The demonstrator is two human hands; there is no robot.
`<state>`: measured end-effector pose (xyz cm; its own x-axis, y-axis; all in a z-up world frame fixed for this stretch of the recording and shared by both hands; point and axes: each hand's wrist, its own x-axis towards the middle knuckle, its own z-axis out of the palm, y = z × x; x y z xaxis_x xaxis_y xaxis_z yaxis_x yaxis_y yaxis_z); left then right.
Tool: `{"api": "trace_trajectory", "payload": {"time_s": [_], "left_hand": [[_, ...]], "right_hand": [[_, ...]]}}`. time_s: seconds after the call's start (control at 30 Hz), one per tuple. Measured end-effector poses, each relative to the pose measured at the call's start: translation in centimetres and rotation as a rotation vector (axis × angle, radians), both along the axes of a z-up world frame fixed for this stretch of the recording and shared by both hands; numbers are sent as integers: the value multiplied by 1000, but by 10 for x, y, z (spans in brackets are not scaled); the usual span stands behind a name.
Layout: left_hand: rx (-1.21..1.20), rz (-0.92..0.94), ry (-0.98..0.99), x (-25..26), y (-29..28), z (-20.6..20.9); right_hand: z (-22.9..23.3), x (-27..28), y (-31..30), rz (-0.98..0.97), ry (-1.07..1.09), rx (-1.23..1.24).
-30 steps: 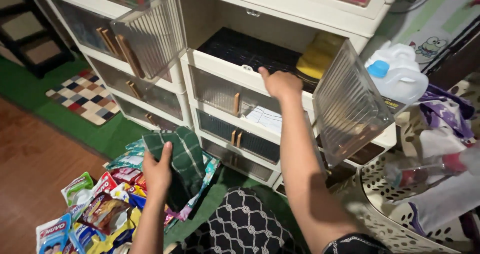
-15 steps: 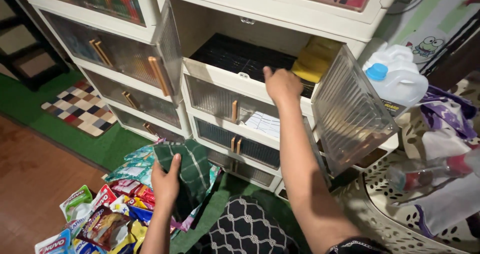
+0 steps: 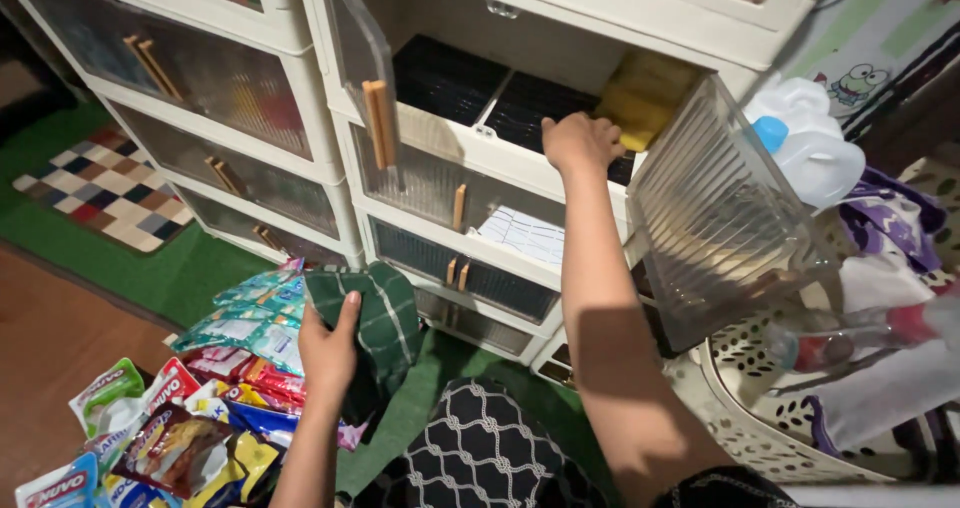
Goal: The person sits on the floor and wipes various packaged items with a cloth, then places them into a white plastic storage cabinet. They handle multiple snack and household product packages, opening and closing cabinet doors to store them.
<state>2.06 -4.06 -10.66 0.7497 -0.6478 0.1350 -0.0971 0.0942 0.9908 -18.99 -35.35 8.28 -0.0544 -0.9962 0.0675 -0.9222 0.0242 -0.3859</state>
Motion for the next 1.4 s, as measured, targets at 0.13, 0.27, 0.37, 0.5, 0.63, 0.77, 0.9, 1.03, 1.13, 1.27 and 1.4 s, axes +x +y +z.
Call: {"api": "trace_trajectory", "payload": {"time_s": [0.13, 0.27, 0.37, 0.5, 0.63, 0.77, 0.9, 1.03, 1.13, 1.27, 1.4], "left_hand": [[29, -6, -69, -6, 4, 21], [344, -180, -290, -43, -11, 72], [58, -316, -696, -95, -47, 115], [57, -127, -1210, -141, -137, 165], [384, 67, -1524, -158, -247, 189], [622, -206, -1447, -144, -331, 187], [898, -447, -1371, -123, -364, 181], [999, -542, -1359, -122, -364, 187], [1021, -550, -1398, -125, -354, 198], [1018, -589, -1366, -125, -339, 205], [1015, -585, -1348, -125, -333, 207]], "right_hand": [[0, 1, 1, 42, 83, 50], [-9, -5, -5, 68, 100, -42], [-21, -7, -17, 81, 120, -87], [-40, -11, -43, 89, 133, -124], [-55, -24, -62, 170, 86, -244], [-58, -24, -57, 161, 123, -230], [-45, -16, -42, 151, 153, -156], [-31, -13, -30, 95, 133, -36], [-20, -12, -23, -4, -89, -27], [-16, -12, -13, -25, -65, -68], [-21, -13, -15, 2, -63, -148]]}}
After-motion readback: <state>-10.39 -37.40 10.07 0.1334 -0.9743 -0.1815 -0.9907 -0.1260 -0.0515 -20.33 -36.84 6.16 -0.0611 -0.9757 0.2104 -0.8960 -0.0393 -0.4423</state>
